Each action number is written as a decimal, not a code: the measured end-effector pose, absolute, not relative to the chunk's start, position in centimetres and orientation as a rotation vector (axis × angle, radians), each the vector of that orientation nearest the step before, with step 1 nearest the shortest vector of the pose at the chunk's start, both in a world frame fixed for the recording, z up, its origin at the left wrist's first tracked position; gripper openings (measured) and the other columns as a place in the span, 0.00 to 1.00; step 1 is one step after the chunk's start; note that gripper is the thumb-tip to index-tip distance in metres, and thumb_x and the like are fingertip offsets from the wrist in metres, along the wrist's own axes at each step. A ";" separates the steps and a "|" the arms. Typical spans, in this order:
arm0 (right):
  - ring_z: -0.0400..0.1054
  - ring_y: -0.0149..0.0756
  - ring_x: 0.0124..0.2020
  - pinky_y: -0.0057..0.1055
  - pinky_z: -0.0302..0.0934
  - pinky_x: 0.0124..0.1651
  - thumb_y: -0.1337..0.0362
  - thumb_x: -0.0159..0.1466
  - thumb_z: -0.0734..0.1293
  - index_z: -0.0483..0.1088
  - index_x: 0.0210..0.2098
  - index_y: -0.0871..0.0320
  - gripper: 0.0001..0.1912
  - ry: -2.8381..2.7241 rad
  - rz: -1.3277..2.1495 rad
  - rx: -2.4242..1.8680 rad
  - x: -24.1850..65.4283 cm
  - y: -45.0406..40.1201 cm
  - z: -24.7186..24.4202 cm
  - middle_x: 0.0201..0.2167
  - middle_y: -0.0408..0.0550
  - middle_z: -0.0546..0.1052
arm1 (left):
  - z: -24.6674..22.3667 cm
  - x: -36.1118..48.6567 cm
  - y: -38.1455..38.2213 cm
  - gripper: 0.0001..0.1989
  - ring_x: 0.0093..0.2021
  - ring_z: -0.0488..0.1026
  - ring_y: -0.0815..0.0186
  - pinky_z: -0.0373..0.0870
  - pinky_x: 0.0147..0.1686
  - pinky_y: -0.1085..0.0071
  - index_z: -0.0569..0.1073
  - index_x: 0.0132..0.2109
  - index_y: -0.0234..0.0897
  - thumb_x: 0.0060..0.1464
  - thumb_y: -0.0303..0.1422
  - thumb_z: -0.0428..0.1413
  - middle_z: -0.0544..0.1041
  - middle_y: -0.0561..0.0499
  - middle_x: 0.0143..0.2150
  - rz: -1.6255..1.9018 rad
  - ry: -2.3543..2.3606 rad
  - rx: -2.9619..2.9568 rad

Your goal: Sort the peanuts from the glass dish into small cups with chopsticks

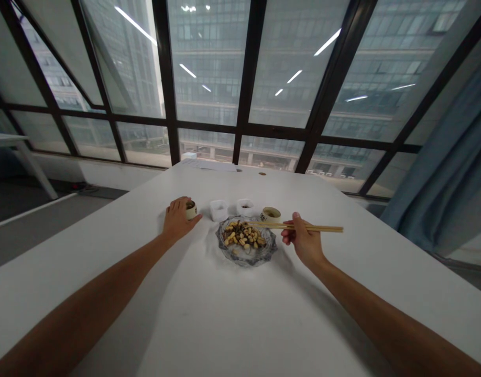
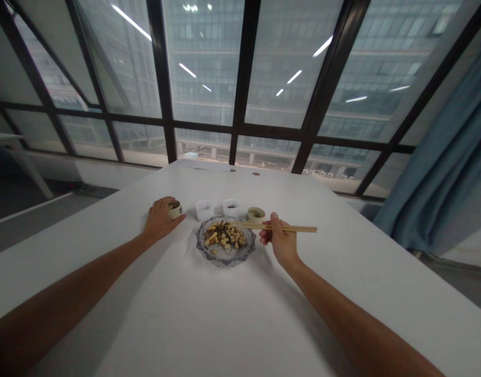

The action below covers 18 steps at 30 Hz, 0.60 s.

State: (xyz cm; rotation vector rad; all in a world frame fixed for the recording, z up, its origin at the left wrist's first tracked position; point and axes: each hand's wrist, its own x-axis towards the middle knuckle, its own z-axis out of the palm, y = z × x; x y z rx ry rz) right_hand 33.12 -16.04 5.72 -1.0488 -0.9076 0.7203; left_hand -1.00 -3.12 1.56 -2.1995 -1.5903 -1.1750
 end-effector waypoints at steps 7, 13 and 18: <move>0.64 0.29 0.13 0.24 0.58 0.13 0.36 0.43 0.76 0.72 0.25 0.63 0.33 -0.704 0.818 -1.015 32.5 -17.0 3.1 0.14 0.45 0.73 | 0.5 -1.5 -2.0 0.39 0.64 0.62 0.46 0.62 0.62 0.51 0.61 0.61 0.34 0.48 0.48 0.63 0.67 0.34 0.61 -1.313 -1.654 -2.156; 0.64 0.29 0.12 0.24 0.57 0.13 0.36 0.44 0.75 0.71 0.25 0.62 0.33 -0.688 0.841 -1.010 32.1 -17.2 3.2 0.14 0.45 0.72 | 0.5 -1.7 -1.6 0.44 0.61 0.68 0.46 0.66 0.58 0.54 0.57 0.64 0.34 0.48 0.53 0.61 0.69 0.34 0.62 -1.257 -2.020 -2.134; 0.64 0.30 0.12 0.25 0.58 0.13 0.34 0.45 0.74 0.72 0.25 0.62 0.34 -0.745 0.808 -1.016 31.9 -17.4 3.1 0.14 0.45 0.73 | 1.2 -1.8 -1.6 0.47 0.57 0.72 0.45 0.69 0.53 0.56 0.56 0.66 0.33 0.48 0.56 0.59 0.73 0.33 0.58 -1.167 -2.251 -2.103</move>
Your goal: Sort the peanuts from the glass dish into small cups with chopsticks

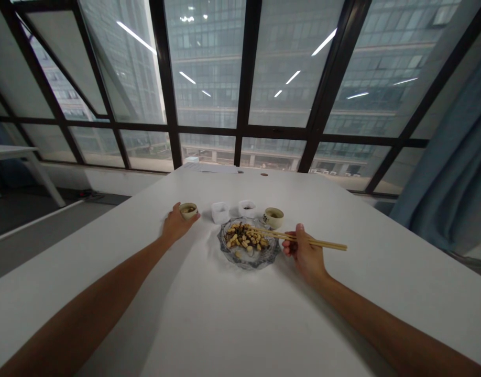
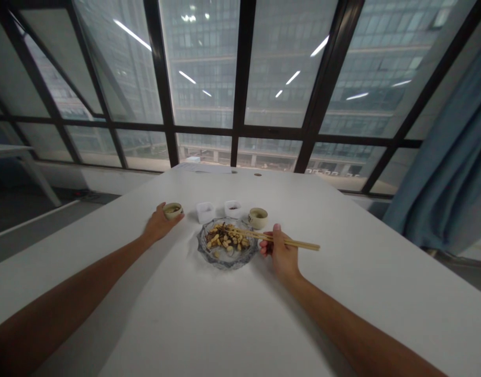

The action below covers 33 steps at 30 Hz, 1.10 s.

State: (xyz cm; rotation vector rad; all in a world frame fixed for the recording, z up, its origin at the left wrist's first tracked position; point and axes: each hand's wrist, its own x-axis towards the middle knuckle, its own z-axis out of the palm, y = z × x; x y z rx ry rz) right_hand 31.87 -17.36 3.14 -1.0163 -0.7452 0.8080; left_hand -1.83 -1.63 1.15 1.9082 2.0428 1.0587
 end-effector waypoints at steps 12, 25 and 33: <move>0.71 0.32 0.18 0.27 0.66 0.21 0.48 0.68 0.63 0.76 0.31 0.57 0.22 -1.602 0.174 -0.946 33.0 -18.9 2.5 0.20 0.46 0.77 | 1.6 -1.9 -1.9 0.42 0.56 0.74 0.48 0.70 0.51 0.60 0.61 0.63 0.36 0.48 0.56 0.59 0.75 0.36 0.55 1.035 2.057 1.905; 0.73 0.34 0.24 0.28 0.68 0.28 0.49 0.68 0.64 0.79 0.36 0.55 0.19 -1.865 -0.031 -0.776 33.5 -18.3 2.4 0.25 0.48 0.79 | 1.2 -2.0 -2.0 0.37 0.53 0.75 0.52 0.71 0.49 0.62 0.63 0.60 0.39 0.48 0.54 0.60 0.76 0.40 0.53 1.073 1.998 1.887; 0.65 0.32 0.16 0.29 0.61 0.19 0.39 0.59 0.67 0.75 0.28 0.58 0.27 -1.118 0.645 -1.066 32.0 -17.8 2.3 0.18 0.45 0.75 | 1.2 -2.2 -2.4 0.35 0.51 0.76 0.55 0.72 0.50 0.63 0.66 0.56 0.40 0.44 0.50 0.65 0.77 0.42 0.52 1.157 1.934 1.825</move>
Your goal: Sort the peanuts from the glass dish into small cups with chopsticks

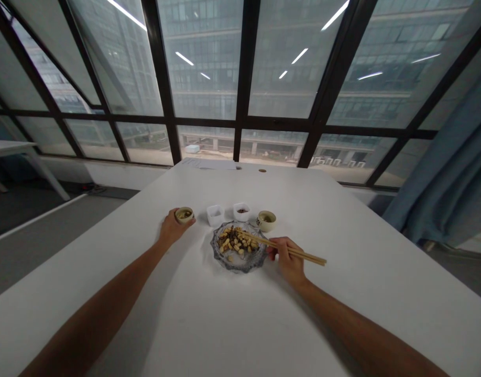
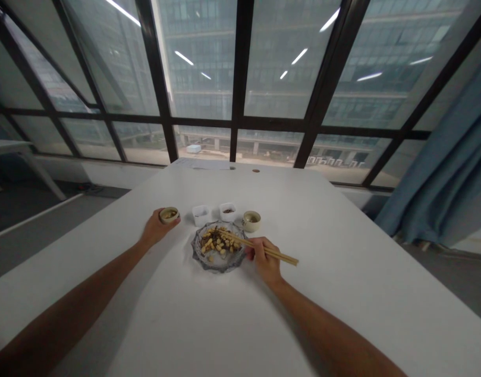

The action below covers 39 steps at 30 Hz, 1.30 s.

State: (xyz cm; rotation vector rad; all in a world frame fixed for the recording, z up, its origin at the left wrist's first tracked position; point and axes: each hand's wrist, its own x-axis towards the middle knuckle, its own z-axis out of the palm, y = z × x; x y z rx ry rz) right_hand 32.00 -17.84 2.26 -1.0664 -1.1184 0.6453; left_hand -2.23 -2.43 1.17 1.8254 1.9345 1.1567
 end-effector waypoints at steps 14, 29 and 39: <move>0.63 0.30 0.14 0.27 0.58 0.17 0.36 0.61 0.64 0.71 0.29 0.59 0.30 -0.964 0.707 -1.070 31.4 -16.6 1.7 0.17 0.43 0.73 | 0.7 -3.6 -2.6 0.37 0.50 0.77 0.56 0.73 0.50 0.63 0.66 0.56 0.38 0.42 0.50 0.65 0.78 0.42 0.52 1.131 1.931 1.742; 0.74 0.37 0.29 0.32 0.71 0.32 0.49 0.69 0.63 0.78 0.39 0.55 0.18 -2.217 -0.126 -0.868 32.9 -19.8 3.1 0.29 0.52 0.80 | 0.9 -1.8 -2.3 0.39 0.52 0.75 0.57 0.71 0.53 0.64 0.64 0.56 0.41 0.38 0.44 0.68 0.77 0.46 0.52 1.220 1.689 1.977; 0.75 0.41 0.31 0.36 0.71 0.35 0.39 0.63 0.64 0.78 0.32 0.53 0.25 -1.887 0.016 -1.137 31.4 -20.2 4.2 0.29 0.54 0.81 | 1.2 -0.7 -2.5 0.39 0.62 0.67 0.54 0.63 0.63 0.60 0.61 0.60 0.37 0.41 0.34 0.68 0.69 0.41 0.61 1.280 1.496 2.196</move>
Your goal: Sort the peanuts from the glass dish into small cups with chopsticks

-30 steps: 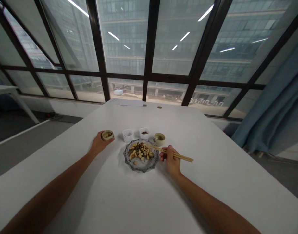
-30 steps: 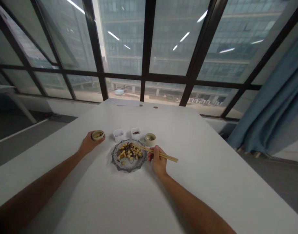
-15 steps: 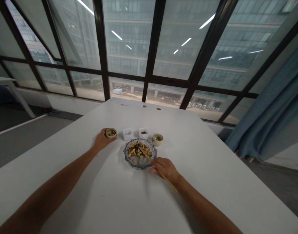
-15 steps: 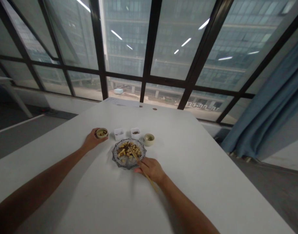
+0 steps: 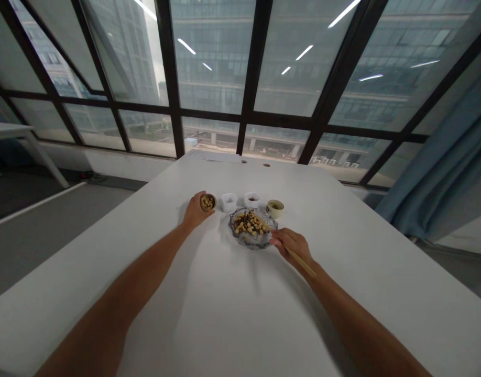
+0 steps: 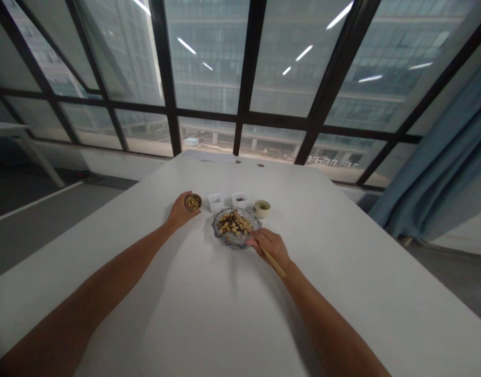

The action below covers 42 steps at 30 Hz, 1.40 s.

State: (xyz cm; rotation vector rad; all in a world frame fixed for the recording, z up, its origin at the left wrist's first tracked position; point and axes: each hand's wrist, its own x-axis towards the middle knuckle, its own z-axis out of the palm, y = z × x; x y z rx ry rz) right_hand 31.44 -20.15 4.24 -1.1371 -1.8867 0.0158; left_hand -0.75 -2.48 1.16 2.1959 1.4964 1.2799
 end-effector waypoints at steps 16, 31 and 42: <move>0.66 0.34 0.17 0.31 0.61 0.20 0.42 0.62 0.66 0.77 0.29 0.57 0.24 -1.144 0.336 -1.258 30.7 -21.3 1.8 0.19 0.46 0.76 | 0.5 -1.0 -3.0 0.37 0.52 0.75 0.51 0.71 0.49 0.59 0.65 0.54 0.39 0.40 0.50 0.67 0.77 0.41 0.51 1.172 1.842 1.810; 0.65 0.30 0.16 0.27 0.60 0.18 0.38 0.62 0.64 0.74 0.31 0.60 0.29 -0.991 0.422 -1.175 30.7 -19.3 1.4 0.19 0.45 0.74 | 1.2 -0.9 -2.5 0.36 0.54 0.75 0.54 0.68 0.51 0.63 0.65 0.57 0.40 0.45 0.50 0.64 0.77 0.42 0.52 1.101 1.959 1.819; 0.66 0.31 0.17 0.27 0.61 0.19 0.43 0.66 0.62 0.73 0.33 0.60 0.25 -1.124 0.393 -1.112 30.7 -19.0 2.3 0.20 0.45 0.75 | 0.9 -1.0 -1.6 0.36 0.53 0.75 0.52 0.70 0.49 0.62 0.64 0.58 0.38 0.48 0.52 0.61 0.77 0.41 0.52 1.087 1.973 1.898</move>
